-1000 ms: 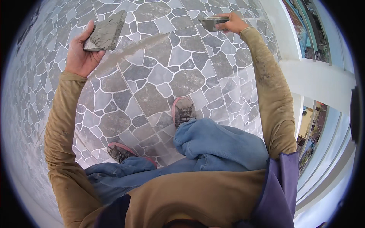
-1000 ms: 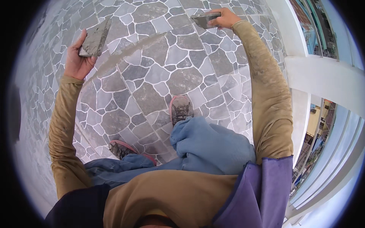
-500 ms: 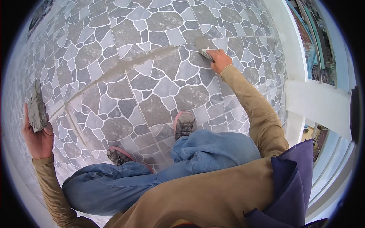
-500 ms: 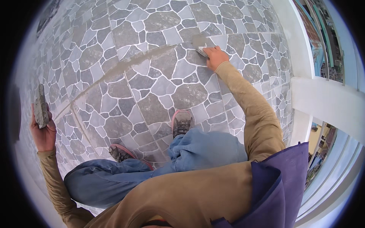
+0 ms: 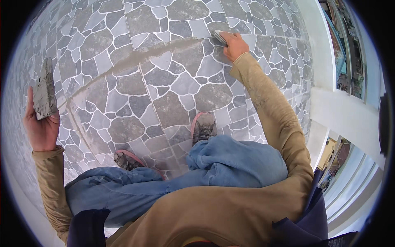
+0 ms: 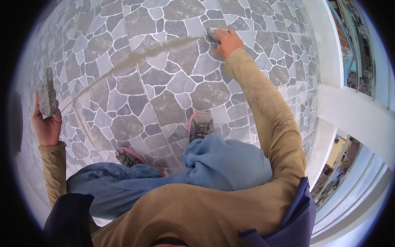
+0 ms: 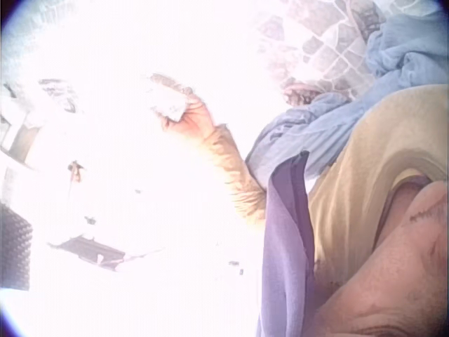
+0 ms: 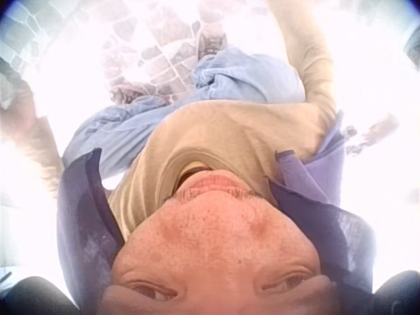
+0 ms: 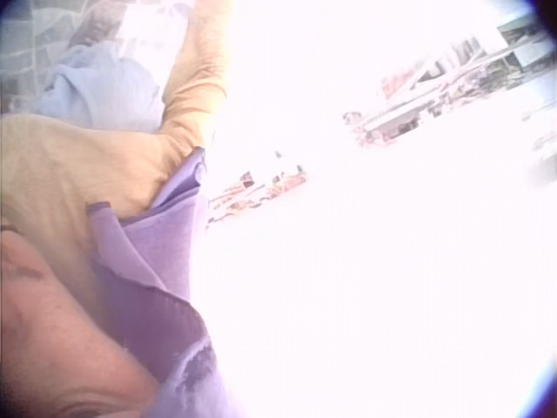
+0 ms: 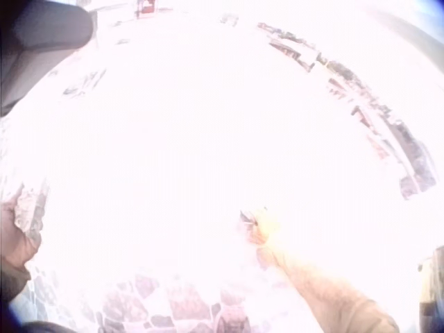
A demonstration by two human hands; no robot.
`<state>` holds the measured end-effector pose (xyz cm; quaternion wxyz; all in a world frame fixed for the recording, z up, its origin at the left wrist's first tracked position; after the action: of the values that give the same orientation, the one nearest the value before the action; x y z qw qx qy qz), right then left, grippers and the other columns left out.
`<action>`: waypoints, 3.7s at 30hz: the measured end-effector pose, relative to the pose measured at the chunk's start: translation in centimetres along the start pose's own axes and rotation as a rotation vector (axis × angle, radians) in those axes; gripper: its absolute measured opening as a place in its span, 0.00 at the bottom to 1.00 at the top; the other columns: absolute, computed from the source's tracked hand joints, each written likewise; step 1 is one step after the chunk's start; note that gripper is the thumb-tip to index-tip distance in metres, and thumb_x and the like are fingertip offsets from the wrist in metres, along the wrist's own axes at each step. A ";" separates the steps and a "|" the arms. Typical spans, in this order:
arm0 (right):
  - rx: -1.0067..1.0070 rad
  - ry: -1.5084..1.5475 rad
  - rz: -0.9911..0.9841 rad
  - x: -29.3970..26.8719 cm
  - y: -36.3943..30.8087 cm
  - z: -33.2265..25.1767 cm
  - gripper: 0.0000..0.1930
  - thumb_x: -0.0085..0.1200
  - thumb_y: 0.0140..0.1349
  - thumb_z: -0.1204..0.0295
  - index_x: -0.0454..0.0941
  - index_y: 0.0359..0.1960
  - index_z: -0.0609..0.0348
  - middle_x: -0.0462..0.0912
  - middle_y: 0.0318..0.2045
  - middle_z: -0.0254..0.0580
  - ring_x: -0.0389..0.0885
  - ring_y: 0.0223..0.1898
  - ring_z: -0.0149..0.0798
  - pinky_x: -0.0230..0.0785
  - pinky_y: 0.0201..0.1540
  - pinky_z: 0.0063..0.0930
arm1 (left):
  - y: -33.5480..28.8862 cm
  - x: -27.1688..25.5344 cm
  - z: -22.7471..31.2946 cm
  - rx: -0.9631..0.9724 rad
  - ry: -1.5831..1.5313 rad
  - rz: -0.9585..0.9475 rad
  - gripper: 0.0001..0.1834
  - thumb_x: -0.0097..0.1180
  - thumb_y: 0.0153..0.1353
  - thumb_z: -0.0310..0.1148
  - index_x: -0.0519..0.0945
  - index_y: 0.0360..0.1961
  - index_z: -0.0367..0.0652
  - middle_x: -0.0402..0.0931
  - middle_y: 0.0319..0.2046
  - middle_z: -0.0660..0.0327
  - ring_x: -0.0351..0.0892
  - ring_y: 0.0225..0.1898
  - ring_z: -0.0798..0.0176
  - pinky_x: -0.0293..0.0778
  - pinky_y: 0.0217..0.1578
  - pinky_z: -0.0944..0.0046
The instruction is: The person applies grout to the joints between floor tiles using a rubber float. The person moves the float across the tile joints to fill them, picks up excess grout from the tiles with a small trowel and the float, and repeats the process along the tile lines.
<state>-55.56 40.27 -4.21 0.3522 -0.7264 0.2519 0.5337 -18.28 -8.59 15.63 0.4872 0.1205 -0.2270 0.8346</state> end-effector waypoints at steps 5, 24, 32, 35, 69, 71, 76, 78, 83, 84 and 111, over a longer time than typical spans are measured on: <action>-0.241 -0.099 0.173 4.1 -3.4 0.4 0.37 0.60 0.44 0.78 0.72 0.62 0.46 0.75 0.62 0.33 0.74 0.57 0.46 0.75 0.56 0.39 | -0.6 -0.4 -0.1 -0.022 -0.024 0.146 0.27 0.34 0.75 0.27 0.52 0.74 0.43 0.67 0.61 0.40 0.79 0.50 0.49 0.86 0.44 0.56; -0.018 0.068 0.124 -0.1 0.4 -4.0 0.25 0.57 0.53 0.71 0.75 0.57 0.51 0.82 0.51 0.41 0.76 0.51 0.50 0.73 0.54 0.41 | 0.1 1.8 -0.7 -0.067 -0.171 -0.138 0.24 0.33 0.78 0.37 0.63 0.67 0.32 0.72 0.60 0.47 0.79 0.57 0.51 0.82 0.53 0.52; -0.367 -0.075 0.292 6.1 -1.6 -2.3 0.39 0.63 0.41 0.80 0.71 0.63 0.52 0.74 0.62 0.38 0.74 0.54 0.48 0.74 0.55 0.35 | 0.5 0.4 -1.0 -0.035 -0.120 -0.212 0.25 0.33 0.77 0.37 0.62 0.66 0.29 0.71 0.61 0.45 0.78 0.58 0.50 0.82 0.52 0.53; -0.295 -0.045 0.033 4.2 -4.4 -3.7 0.36 0.61 0.44 0.78 0.72 0.61 0.53 0.76 0.60 0.40 0.74 0.54 0.49 0.73 0.57 0.37 | -0.4 -1.1 -1.0 -0.007 -0.078 -0.006 0.25 0.33 0.77 0.38 0.63 0.65 0.29 0.71 0.60 0.44 0.80 0.55 0.49 0.83 0.51 0.53; -1.165 0.423 0.288 -17.1 -7.7 -28.3 0.31 0.61 0.41 0.84 0.81 0.54 0.55 0.82 0.54 0.36 0.78 0.52 0.47 0.75 0.50 0.37 | 0.6 8.6 -5.4 -0.450 0.294 -0.034 0.26 0.48 0.71 0.50 0.75 0.54 0.35 0.79 0.47 0.55 0.82 0.46 0.64 0.84 0.43 0.64; -1.185 0.354 0.259 -15.6 -7.8 -28.6 0.31 0.60 0.41 0.84 0.80 0.54 0.55 0.82 0.53 0.36 0.79 0.50 0.47 0.75 0.49 0.36 | 1.0 9.8 -5.3 -0.437 0.306 -0.051 0.26 0.48 0.71 0.50 0.75 0.54 0.36 0.79 0.47 0.56 0.82 0.46 0.65 0.83 0.43 0.64; -0.971 0.547 -0.004 -13.9 -7.5 -23.4 0.22 0.56 0.50 0.81 0.81 0.50 0.54 0.85 0.44 0.35 0.81 0.43 0.42 0.75 0.45 0.36 | 2.2 9.7 -4.3 -0.428 0.238 0.057 0.24 0.48 0.72 0.46 0.76 0.52 0.32 0.80 0.45 0.54 0.85 0.42 0.63 0.86 0.39 0.66; -0.417 1.153 -0.368 -12.4 -6.9 -18.6 0.17 0.53 0.54 0.80 0.82 0.46 0.59 0.85 0.40 0.37 0.83 0.40 0.39 0.77 0.41 0.36 | 2.6 8.6 -3.0 -0.346 0.168 0.072 0.24 0.46 0.74 0.43 0.74 0.52 0.29 0.80 0.45 0.51 0.86 0.42 0.59 0.88 0.39 0.66; 0.367 1.875 0.098 -7.6 -5.0 0.3 0.13 0.59 0.57 0.75 0.80 0.43 0.68 0.85 0.38 0.43 0.86 0.39 0.38 0.82 0.37 0.36 | 1.4 7.1 -2.9 -0.264 0.113 0.100 0.25 0.40 0.76 0.42 0.70 0.58 0.27 0.78 0.51 0.45 0.85 0.47 0.54 0.88 0.42 0.62; 0.415 1.784 0.171 -7.7 -4.1 3.6 0.13 0.60 0.57 0.74 0.80 0.43 0.67 0.85 0.38 0.43 0.86 0.39 0.39 0.82 0.37 0.37 | 1.0 7.4 -2.4 -0.252 0.124 0.139 0.25 0.40 0.76 0.42 0.70 0.59 0.27 0.79 0.51 0.46 0.85 0.46 0.54 0.89 0.41 0.62; 0.391 -0.144 0.171 1.5 1.9 9.7 0.20 0.53 0.57 0.66 0.80 0.53 0.45 0.84 0.43 0.54 0.81 0.48 0.61 0.75 0.52 0.49 | 0.0 -5.0 4.6 0.015 -0.326 -0.035 0.25 0.41 0.74 0.29 0.59 0.68 0.30 0.60 0.68 0.42 0.62 0.68 0.42 0.70 0.66 0.47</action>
<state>-62.32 46.71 -7.90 0.4569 -0.5803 0.3855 0.5531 -15.89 -14.64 17.52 0.4575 0.2621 -0.2948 0.7969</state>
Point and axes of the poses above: each hand's wrist, its own y-axis towards the middle knuckle, its own x-axis out of the palm, z = x × y, the point moved 1 cm from there along y, towards the middle knuckle
